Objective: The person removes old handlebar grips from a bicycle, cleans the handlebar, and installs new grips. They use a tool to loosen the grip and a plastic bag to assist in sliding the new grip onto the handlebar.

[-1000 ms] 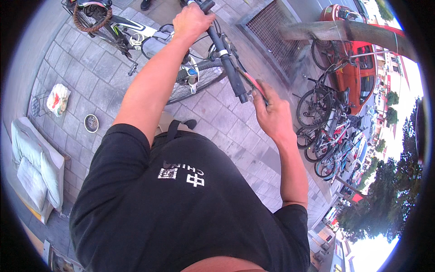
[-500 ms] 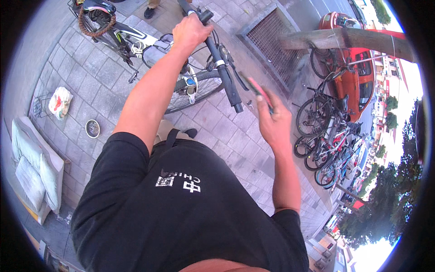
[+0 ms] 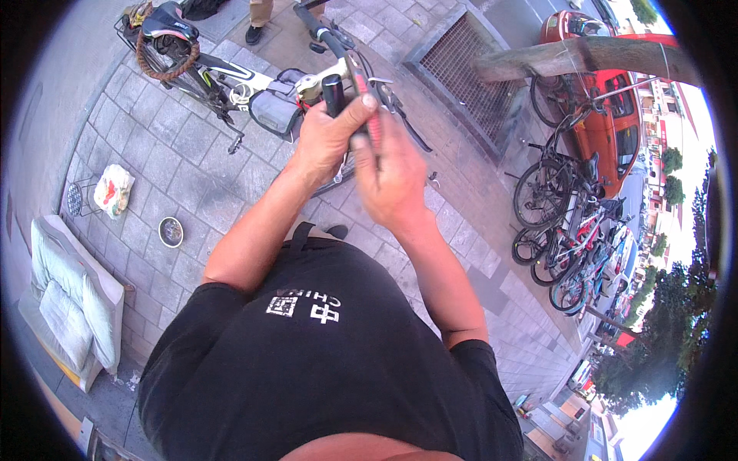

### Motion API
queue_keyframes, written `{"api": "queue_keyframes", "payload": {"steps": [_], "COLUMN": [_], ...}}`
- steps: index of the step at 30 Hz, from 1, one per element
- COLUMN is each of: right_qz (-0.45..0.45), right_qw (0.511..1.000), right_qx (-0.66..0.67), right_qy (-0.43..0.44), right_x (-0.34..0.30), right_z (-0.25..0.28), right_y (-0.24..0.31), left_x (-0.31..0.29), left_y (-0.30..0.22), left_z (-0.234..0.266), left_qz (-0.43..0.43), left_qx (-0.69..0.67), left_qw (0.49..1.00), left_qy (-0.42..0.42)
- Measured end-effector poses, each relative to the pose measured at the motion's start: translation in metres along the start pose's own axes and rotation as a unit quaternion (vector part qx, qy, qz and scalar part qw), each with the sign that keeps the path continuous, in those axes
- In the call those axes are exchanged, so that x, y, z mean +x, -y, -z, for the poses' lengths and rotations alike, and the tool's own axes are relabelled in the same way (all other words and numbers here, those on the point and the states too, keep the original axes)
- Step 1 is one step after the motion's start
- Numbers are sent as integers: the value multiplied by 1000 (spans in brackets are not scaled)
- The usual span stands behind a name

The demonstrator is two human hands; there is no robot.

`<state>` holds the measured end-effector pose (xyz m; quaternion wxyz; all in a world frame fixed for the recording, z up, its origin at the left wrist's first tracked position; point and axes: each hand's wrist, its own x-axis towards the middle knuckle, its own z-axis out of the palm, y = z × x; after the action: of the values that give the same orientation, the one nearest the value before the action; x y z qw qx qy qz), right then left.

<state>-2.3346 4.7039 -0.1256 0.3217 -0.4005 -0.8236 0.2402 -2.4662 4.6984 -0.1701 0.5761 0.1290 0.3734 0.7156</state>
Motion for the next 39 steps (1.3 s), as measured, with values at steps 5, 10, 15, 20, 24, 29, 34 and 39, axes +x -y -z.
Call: {"api": "queue_keyframes", "payload": {"steps": [5, 10, 15, 20, 24, 29, 34, 39], "right_qz": [-72, -373, -382, -408, -495, -524, -527, -490], "right_qw": [995, 901, 891, 879, 824, 815, 792, 783], "right_qx": [-32, 24, 33, -21, 4, 50, 159, 98], "right_qy": [57, 218, 241, 246, 274, 242, 265, 371], "right_x": [14, 42, 46, 45, 39, 33, 47, 65], "right_z": [40, 42, 38, 28, 27, 30, 57, 62], "right_y": [-39, -102, -101, -101, -116, -117, -90, -95], "left_x": [37, 91, 131, 135, 140, 135, 135, 139], "left_y": [-13, -21, -8, 10, 24, 16, 21, 25], "left_z": [43, 32, 34, 37, 48, 37, 37, 39], "left_qz": [-67, -126, -143, -173, -218, -175, -183, -250], "left_qx": [82, 122, 262, 327, 404, 377, 387, 419], "left_qw": [992, 983, 954, 929, 888, 909, 903, 870], "left_qy": [-69, -55, 2, -9, -21, -24, -33, -69]}}
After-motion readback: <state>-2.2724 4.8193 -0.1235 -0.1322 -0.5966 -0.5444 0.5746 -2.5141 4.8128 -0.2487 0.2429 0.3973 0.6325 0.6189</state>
